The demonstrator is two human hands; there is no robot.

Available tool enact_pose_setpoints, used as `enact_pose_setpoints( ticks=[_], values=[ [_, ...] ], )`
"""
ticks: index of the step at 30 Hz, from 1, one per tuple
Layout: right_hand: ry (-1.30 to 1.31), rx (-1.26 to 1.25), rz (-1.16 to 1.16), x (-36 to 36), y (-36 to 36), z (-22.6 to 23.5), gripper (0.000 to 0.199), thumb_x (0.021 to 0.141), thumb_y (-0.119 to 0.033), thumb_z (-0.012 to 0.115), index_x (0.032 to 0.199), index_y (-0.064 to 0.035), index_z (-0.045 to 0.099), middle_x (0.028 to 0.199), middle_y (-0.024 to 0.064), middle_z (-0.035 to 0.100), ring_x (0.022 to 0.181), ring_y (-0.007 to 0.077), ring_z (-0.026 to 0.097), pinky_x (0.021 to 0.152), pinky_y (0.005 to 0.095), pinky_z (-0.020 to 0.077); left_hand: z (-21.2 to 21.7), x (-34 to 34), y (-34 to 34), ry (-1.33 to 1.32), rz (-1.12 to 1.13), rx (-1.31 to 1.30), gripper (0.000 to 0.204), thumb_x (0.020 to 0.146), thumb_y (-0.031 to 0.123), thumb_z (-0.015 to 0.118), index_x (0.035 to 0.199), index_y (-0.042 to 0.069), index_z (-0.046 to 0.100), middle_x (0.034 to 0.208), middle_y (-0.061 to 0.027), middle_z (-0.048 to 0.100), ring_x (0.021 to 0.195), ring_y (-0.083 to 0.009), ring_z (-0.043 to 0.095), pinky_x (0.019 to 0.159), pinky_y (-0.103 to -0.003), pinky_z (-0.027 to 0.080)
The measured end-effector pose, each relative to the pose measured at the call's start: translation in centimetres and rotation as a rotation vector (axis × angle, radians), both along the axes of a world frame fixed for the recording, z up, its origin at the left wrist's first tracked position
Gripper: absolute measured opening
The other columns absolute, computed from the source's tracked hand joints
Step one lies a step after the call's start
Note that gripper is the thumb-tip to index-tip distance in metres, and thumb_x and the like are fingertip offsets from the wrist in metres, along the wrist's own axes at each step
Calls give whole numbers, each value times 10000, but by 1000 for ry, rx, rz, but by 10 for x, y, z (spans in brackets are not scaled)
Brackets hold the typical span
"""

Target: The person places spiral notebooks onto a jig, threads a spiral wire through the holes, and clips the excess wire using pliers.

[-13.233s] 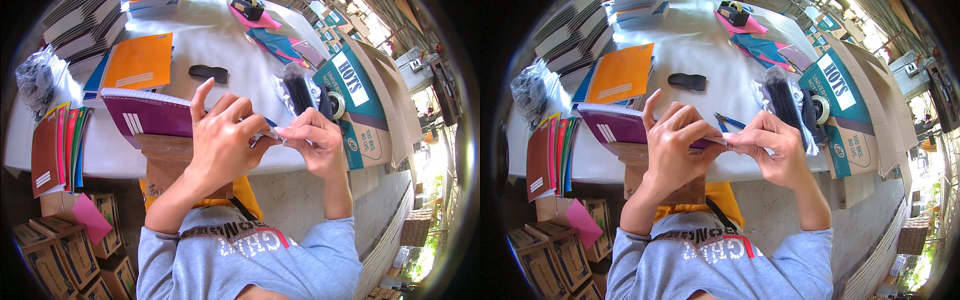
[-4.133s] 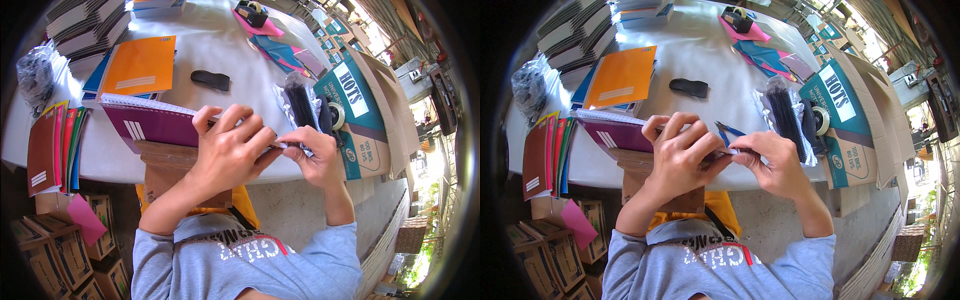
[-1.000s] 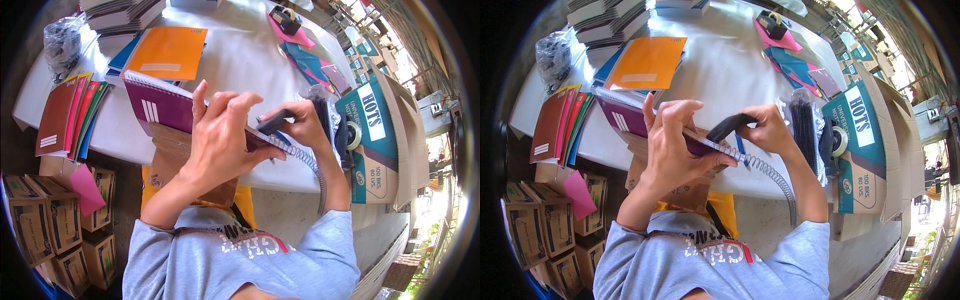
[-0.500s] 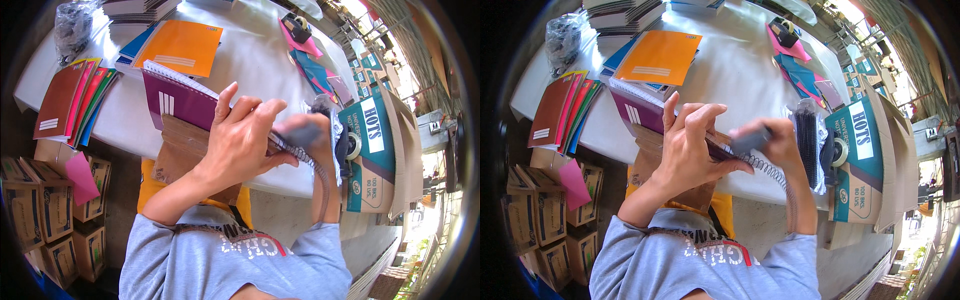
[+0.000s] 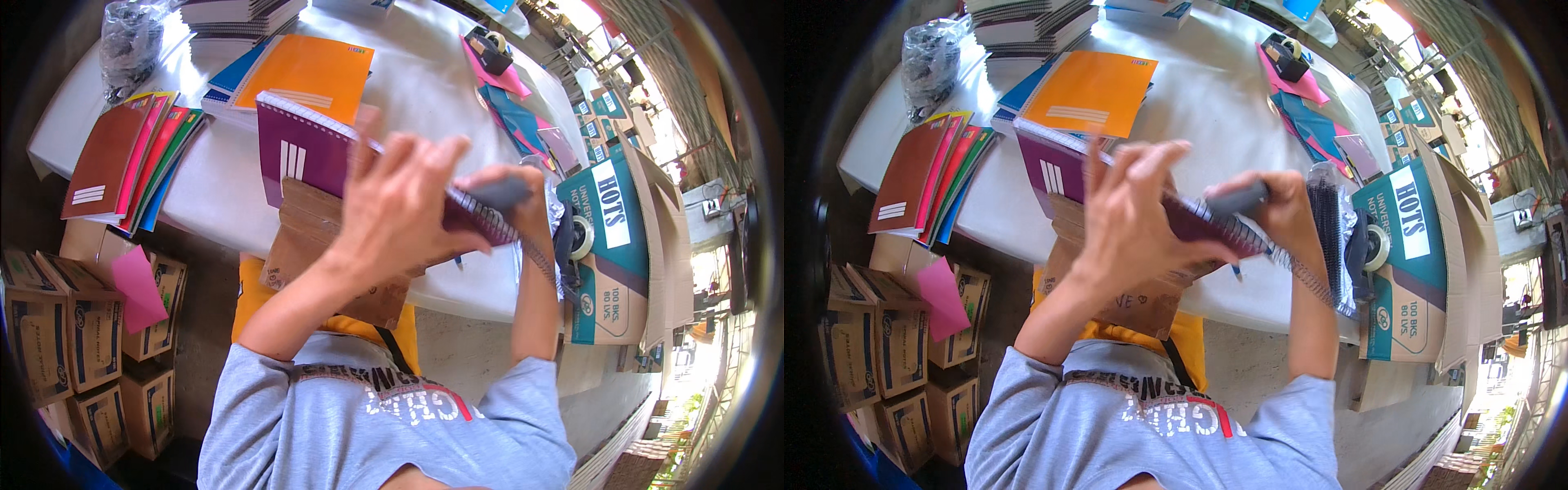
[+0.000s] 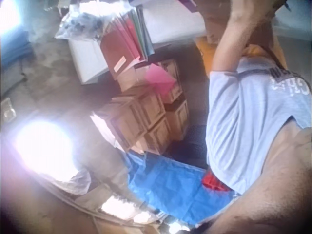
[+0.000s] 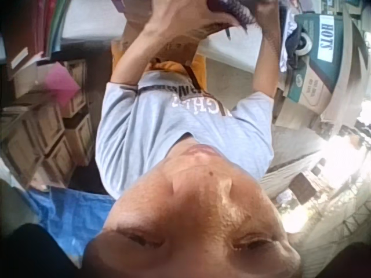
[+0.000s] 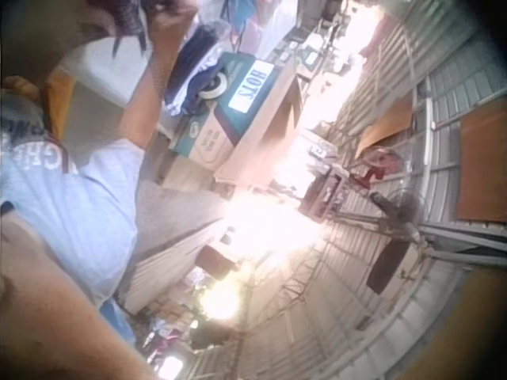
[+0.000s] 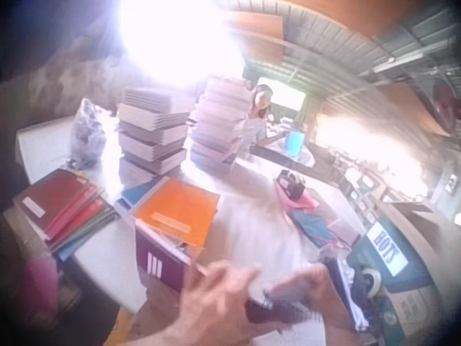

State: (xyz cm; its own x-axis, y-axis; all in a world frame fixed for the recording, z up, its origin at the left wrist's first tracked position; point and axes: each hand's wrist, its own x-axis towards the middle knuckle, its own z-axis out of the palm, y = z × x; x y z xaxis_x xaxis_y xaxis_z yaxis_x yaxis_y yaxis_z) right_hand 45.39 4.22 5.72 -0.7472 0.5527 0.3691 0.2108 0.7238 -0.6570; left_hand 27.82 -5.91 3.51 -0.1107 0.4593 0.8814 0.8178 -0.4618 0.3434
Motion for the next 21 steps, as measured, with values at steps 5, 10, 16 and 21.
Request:
enact_pose_setpoints(
  ticks=[5, 10, 16, 21],
  values=[
    [291, -302, 155, -8, 6, -6, 143, 722, 4, 620, 851, 42, 669, 807, 140, 680, 753, 188, 651, 706, 292, 517, -1, -46, -2, 66, 264, -131, 729, 417, 689, 733, 804, 84, 605, 855, -53, 530, 963, -252, 494, 1016, -581, 94],
    [397, -273, 258, -21, 3, 2, 157, 728, 88, 578, 837, 39, 680, 812, 129, 688, 774, 161, 662, 735, 281, 521, -5, -48, -5, 94, 265, -128, 676, 451, 736, 682, 703, 110, 638, 848, -37, 527, 999, -244, 492, 1020, -642, -19],
    [334, -173, 195, -37, 3, 12, 171, 728, 56, 628, 872, -4, 696, 817, 101, 699, 749, 142, 666, 701, 270, 520, -4, -51, -6, 72, 209, -123, 657, 450, 717, 690, 680, 103, 642, 823, -36, 509, 998, -239, 491, 1029, -627, -15],
    [-95, 94, -33, -44, 3, 21, 131, 756, -119, 659, 784, 7, 677, 788, 104, 685, 735, 175, 662, 730, 279, 524, -6, -52, -4, 38, 158, -101, 653, 432, 704, 700, 682, 103, 641, 832, -36, 499, 993, -237, 490, 1036, -626, -14]
  ],
)
